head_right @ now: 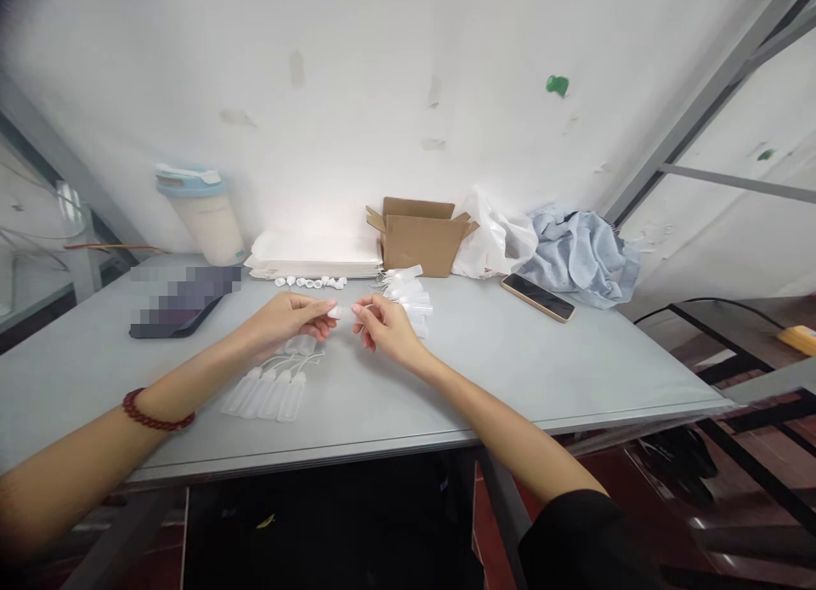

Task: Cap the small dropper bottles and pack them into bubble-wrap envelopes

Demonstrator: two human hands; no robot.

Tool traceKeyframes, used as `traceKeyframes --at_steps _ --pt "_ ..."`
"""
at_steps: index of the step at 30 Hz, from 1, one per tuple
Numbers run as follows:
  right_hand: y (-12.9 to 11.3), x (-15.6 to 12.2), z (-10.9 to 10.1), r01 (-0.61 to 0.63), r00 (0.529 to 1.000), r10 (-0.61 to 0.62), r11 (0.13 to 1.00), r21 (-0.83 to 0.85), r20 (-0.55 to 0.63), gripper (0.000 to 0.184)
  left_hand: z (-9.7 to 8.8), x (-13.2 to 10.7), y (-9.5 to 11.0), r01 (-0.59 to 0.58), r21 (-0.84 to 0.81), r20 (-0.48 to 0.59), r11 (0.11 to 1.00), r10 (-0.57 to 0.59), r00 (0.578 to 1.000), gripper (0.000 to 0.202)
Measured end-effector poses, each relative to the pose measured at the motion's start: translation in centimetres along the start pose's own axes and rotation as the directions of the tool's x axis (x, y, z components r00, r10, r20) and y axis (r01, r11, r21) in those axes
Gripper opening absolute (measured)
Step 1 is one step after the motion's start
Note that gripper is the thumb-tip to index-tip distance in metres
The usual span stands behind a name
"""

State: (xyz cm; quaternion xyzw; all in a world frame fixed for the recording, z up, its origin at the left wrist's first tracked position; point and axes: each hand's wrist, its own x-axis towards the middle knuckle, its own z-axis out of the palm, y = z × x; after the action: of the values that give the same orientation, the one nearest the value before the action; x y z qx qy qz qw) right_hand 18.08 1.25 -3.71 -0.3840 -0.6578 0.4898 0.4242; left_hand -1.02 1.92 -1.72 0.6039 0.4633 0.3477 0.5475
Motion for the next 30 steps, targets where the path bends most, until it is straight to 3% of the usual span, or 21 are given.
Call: traceKeyframes --at_steps 4,10,14,17,20,23,25,28,30 --pt "0.08 -0.15 0.00 0.034 0.999 -0.034 0.999 -0.041 -0.003 0.034 0.01 -0.13 0.23 0.030 0.044 0.075 0.999 -0.033 0.997 0.041" --pt "-0.02 0.02 -0.28 -0.061 0.998 0.061 0.998 0.020 0.028 0.034 0.18 -0.42 0.20 -0.246 0.287 0.093 0.926 0.229 0.969 0.026" --pt "-0.29 0.03 -0.41 -0.137 0.989 0.132 0.987 0.086 0.058 0.033 0.44 -0.70 0.18 -0.349 0.375 0.076 0.858 0.347 0.935 0.019" --pt "-0.48 0.05 -0.42 -0.151 0.988 0.146 0.983 0.106 0.058 0.033 0.52 -0.75 0.33 -0.323 0.352 0.066 0.879 0.321 0.945 0.022" --pt "-0.51 0.05 -0.35 -0.132 0.990 0.127 0.988 0.086 0.055 0.034 0.51 -0.64 0.50 -0.222 0.303 0.091 0.927 0.204 0.975 0.031" --pt "-0.30 0.00 -0.23 -0.072 0.996 0.072 0.997 -0.004 0.047 0.034 0.48 -0.49 0.54 -0.111 0.242 0.103 0.964 0.088 0.991 0.040" --pt "-0.07 -0.04 -0.20 0.031 0.999 -0.029 0.988 -0.153 0.017 0.032 0.42 -0.41 0.49 -0.058 0.181 0.080 0.982 0.044 0.996 0.042" --pt "0.16 -0.07 -0.28 0.241 0.967 -0.254 0.876 -0.417 0.025 0.026 0.29 -0.35 0.40 -0.027 0.107 0.074 0.994 0.019 0.997 0.042" --pt "0.13 -0.04 -0.43 0.329 0.938 -0.337 0.804 -0.495 0.077 0.024 0.29 -0.40 0.41 -0.056 0.122 0.109 0.991 0.042 0.993 0.040"
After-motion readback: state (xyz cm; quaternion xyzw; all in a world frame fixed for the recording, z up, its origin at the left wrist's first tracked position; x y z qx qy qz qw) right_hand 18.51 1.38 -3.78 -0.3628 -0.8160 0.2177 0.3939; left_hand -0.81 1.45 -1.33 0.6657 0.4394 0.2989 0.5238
